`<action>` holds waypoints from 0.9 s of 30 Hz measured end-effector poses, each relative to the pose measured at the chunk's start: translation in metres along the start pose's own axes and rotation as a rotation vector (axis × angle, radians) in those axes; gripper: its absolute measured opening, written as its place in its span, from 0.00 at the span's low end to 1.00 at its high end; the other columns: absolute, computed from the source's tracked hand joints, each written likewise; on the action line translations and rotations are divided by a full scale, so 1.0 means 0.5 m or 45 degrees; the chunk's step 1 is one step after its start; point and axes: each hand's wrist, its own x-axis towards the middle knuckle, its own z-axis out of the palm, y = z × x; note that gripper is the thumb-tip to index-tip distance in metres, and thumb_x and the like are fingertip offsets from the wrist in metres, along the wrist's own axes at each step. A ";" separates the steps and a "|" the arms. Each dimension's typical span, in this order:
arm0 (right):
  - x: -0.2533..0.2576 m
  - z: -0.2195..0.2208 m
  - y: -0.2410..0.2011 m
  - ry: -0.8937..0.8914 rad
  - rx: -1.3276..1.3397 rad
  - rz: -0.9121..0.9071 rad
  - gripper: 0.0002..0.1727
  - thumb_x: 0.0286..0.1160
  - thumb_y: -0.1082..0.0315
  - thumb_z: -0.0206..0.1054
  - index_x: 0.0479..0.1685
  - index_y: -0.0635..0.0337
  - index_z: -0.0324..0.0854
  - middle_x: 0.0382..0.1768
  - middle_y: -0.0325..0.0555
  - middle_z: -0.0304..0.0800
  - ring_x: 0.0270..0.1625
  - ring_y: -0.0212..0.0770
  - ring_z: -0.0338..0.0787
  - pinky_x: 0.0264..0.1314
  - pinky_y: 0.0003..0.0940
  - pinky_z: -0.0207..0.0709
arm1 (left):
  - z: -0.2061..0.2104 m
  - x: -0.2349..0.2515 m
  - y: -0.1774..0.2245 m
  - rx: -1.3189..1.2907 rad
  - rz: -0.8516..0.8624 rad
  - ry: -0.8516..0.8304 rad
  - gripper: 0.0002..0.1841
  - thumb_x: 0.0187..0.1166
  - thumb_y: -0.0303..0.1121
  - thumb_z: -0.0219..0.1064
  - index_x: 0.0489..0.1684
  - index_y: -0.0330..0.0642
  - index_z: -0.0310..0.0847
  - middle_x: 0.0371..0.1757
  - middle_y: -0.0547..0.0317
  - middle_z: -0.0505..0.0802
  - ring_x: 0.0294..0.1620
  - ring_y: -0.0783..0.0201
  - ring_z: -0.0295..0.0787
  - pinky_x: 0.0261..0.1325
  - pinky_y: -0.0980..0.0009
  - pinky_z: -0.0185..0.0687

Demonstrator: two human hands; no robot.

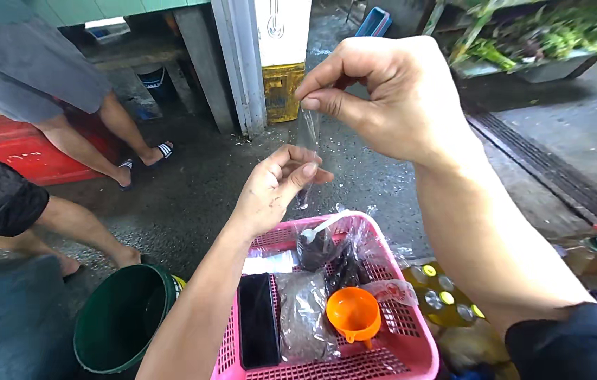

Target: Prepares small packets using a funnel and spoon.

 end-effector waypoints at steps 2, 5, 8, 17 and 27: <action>0.010 -0.002 0.014 0.043 -0.019 0.065 0.07 0.81 0.64 0.71 0.46 0.56 0.91 0.41 0.33 0.94 0.43 0.21 0.91 0.50 0.17 0.86 | 0.000 -0.001 -0.013 -0.014 -0.047 -0.020 0.15 0.92 0.33 0.54 0.64 0.36 0.81 0.48 0.50 0.96 0.48 0.62 0.95 0.54 0.68 0.91; 0.039 -0.001 0.053 0.061 -0.054 0.260 0.08 0.81 0.60 0.71 0.46 0.51 0.92 0.40 0.29 0.94 0.42 0.18 0.91 0.49 0.16 0.85 | 0.004 -0.005 -0.027 -0.143 -0.161 -0.042 0.20 0.95 0.36 0.47 0.60 0.32 0.84 0.48 0.47 0.96 0.50 0.59 0.95 0.61 0.63 0.90; 0.064 0.012 0.108 0.022 -0.026 0.491 0.06 0.79 0.61 0.72 0.45 0.50 0.92 0.38 0.29 0.93 0.41 0.19 0.89 0.50 0.19 0.83 | 0.013 -0.008 -0.028 -0.395 -0.331 -0.055 0.26 0.96 0.41 0.40 0.59 0.32 0.84 0.48 0.45 0.95 0.49 0.58 0.95 0.60 0.61 0.90; 0.010 0.062 0.187 -0.024 0.067 0.736 0.05 0.78 0.62 0.73 0.43 0.51 0.92 0.36 0.32 0.93 0.36 0.23 0.88 0.44 0.23 0.82 | 0.001 -0.023 -0.047 -0.692 -0.524 -0.105 0.36 0.95 0.52 0.29 0.63 0.33 0.82 0.51 0.44 0.93 0.48 0.56 0.94 0.54 0.59 0.92; -0.063 0.066 0.137 -0.078 0.360 0.636 0.07 0.75 0.66 0.74 0.47 0.56 0.91 0.35 0.34 0.93 0.35 0.27 0.90 0.42 0.25 0.87 | -0.008 -0.072 -0.108 -0.366 -0.426 -0.066 0.25 0.95 0.41 0.41 0.63 0.33 0.83 0.51 0.50 0.94 0.51 0.61 0.93 0.62 0.62 0.88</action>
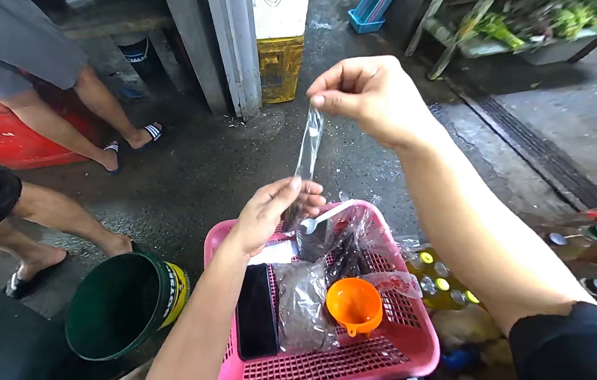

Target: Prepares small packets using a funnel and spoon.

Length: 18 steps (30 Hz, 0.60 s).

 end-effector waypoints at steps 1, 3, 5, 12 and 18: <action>-0.024 0.011 -0.017 -0.066 0.017 -0.058 0.08 0.75 0.67 0.74 0.48 0.57 0.91 0.35 0.35 0.93 0.35 0.27 0.90 0.41 0.25 0.87 | -0.001 -0.012 -0.013 0.036 0.051 0.019 0.22 0.94 0.39 0.46 0.61 0.33 0.83 0.49 0.51 0.95 0.51 0.61 0.93 0.63 0.62 0.88; -0.073 0.041 -0.045 -0.220 0.026 -0.181 0.09 0.74 0.68 0.74 0.49 0.59 0.90 0.35 0.34 0.92 0.35 0.26 0.89 0.40 0.22 0.86 | 0.003 -0.040 -0.037 0.064 0.196 0.045 0.18 0.92 0.40 0.55 0.58 0.34 0.85 0.46 0.55 0.96 0.50 0.63 0.94 0.62 0.63 0.89; -0.115 0.080 -0.049 -0.345 0.009 -0.271 0.10 0.74 0.67 0.75 0.50 0.59 0.90 0.37 0.34 0.93 0.39 0.25 0.90 0.45 0.22 0.88 | 0.010 -0.067 -0.055 0.055 0.317 0.067 0.17 0.91 0.40 0.58 0.58 0.37 0.86 0.46 0.58 0.96 0.49 0.65 0.94 0.60 0.65 0.90; -0.262 0.066 -0.009 -0.379 -0.264 -0.227 0.18 0.77 0.46 0.71 0.52 0.49 0.90 0.49 0.31 0.91 0.57 0.29 0.88 0.60 0.31 0.84 | 0.009 -0.101 -0.093 0.175 0.378 0.365 0.07 0.84 0.30 0.67 0.45 0.37 0.91 0.43 0.60 0.98 0.46 0.68 0.96 0.56 0.69 0.93; -0.432 0.064 0.019 -1.061 -0.371 0.226 0.24 0.60 0.44 0.81 0.56 0.41 0.91 0.62 0.32 0.92 0.68 0.45 0.86 0.67 0.55 0.81 | -0.011 -0.098 -0.127 0.198 0.351 0.467 0.03 0.72 0.27 0.78 0.38 0.41 0.93 0.41 0.62 0.97 0.46 0.69 0.94 0.57 0.69 0.91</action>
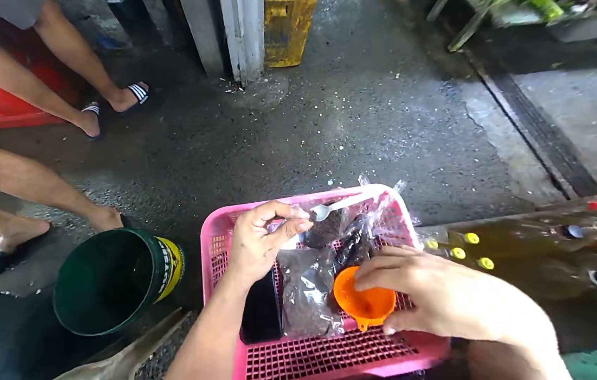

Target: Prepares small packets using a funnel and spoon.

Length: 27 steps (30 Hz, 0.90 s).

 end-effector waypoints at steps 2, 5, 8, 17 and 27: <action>0.011 0.029 -0.004 -0.163 -0.017 0.240 0.20 0.60 0.48 0.83 0.50 0.42 0.93 0.58 0.32 0.94 0.70 0.52 0.83 0.69 0.63 0.72 | -0.004 0.002 -0.009 0.064 0.039 -0.017 0.04 0.72 0.28 0.79 0.38 0.41 0.92 0.40 0.62 0.96 0.45 0.69 0.94 0.56 0.69 0.92; 0.021 0.045 0.000 -0.322 0.018 0.334 0.09 0.70 0.54 0.77 0.43 0.44 0.95 0.50 0.36 0.95 0.70 0.53 0.82 0.72 0.63 0.67 | -0.010 0.005 -0.015 0.183 0.100 -0.033 0.05 0.72 0.31 0.79 0.38 0.42 0.92 0.41 0.64 0.96 0.45 0.71 0.94 0.56 0.71 0.91; 0.003 0.047 0.018 -0.182 0.043 0.069 0.06 0.74 0.59 0.72 0.34 0.43 0.94 0.37 0.34 0.94 0.57 0.45 0.88 0.64 0.56 0.72 | -0.010 0.000 -0.012 0.236 0.111 -0.033 0.05 0.75 0.31 0.76 0.40 0.40 0.93 0.42 0.64 0.97 0.46 0.72 0.94 0.57 0.72 0.91; -0.011 -0.100 -0.028 1.186 0.518 -0.413 0.09 0.86 0.55 0.64 0.52 0.44 0.88 0.43 0.28 0.93 0.48 0.30 0.92 0.57 0.31 0.87 | 0.002 -0.008 -0.006 0.279 0.147 -0.056 0.07 0.79 0.31 0.72 0.43 0.38 0.94 0.43 0.63 0.97 0.47 0.73 0.94 0.57 0.74 0.91; 0.081 -0.099 -0.068 1.515 0.220 -0.392 0.06 0.84 0.61 0.66 0.51 0.45 0.87 0.48 0.28 0.93 0.56 0.33 0.92 0.61 0.30 0.86 | 0.001 -0.012 -0.002 0.292 0.178 -0.077 0.08 0.80 0.32 0.72 0.43 0.37 0.93 0.43 0.62 0.97 0.48 0.75 0.93 0.58 0.77 0.89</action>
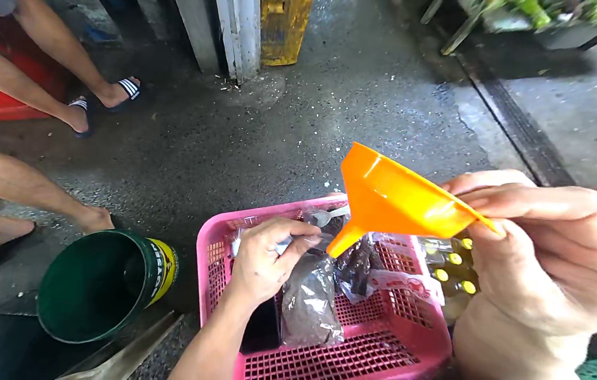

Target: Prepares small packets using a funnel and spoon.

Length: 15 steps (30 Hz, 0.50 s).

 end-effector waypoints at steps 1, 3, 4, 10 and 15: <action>0.001 0.001 0.001 -0.003 -0.019 -0.004 0.06 0.84 0.61 0.67 0.51 0.45 0.87 0.48 0.28 0.93 0.56 0.33 0.92 0.61 0.30 0.86 | 0.000 0.000 0.000 0.004 0.003 0.001 0.07 0.80 0.32 0.72 0.42 0.38 0.93 0.43 0.62 0.97 0.47 0.75 0.93 0.57 0.77 0.89; 0.004 0.002 0.001 -0.017 -0.058 -0.020 0.05 0.84 0.62 0.66 0.50 0.46 0.86 0.48 0.29 0.93 0.57 0.34 0.92 0.61 0.31 0.87 | 0.000 0.000 0.001 0.028 0.004 -0.003 0.08 0.81 0.33 0.72 0.42 0.38 0.94 0.43 0.63 0.97 0.47 0.76 0.93 0.57 0.78 0.89; 0.005 0.003 0.001 -0.028 -0.076 -0.028 0.05 0.85 0.62 0.66 0.50 0.46 0.86 0.48 0.29 0.93 0.57 0.34 0.92 0.62 0.31 0.87 | -0.001 0.000 0.002 0.052 0.005 -0.008 0.08 0.81 0.34 0.72 0.42 0.39 0.94 0.43 0.63 0.97 0.47 0.76 0.93 0.57 0.78 0.88; 0.002 0.007 0.003 -0.105 -0.188 -0.025 0.07 0.86 0.60 0.65 0.49 0.50 0.86 0.52 0.36 0.91 0.57 0.34 0.91 0.59 0.30 0.87 | 0.000 -0.002 0.001 0.122 0.026 -0.028 0.09 0.81 0.36 0.72 0.42 0.40 0.94 0.41 0.63 0.97 0.46 0.78 0.92 0.56 0.80 0.88; -0.002 0.011 0.007 -0.136 -0.209 -0.035 0.08 0.87 0.60 0.64 0.49 0.51 0.85 0.53 0.38 0.91 0.58 0.33 0.91 0.58 0.27 0.87 | 0.002 -0.003 0.002 0.089 0.014 -0.032 0.10 0.79 0.36 0.74 0.44 0.37 0.93 0.43 0.62 0.97 0.46 0.77 0.92 0.56 0.80 0.88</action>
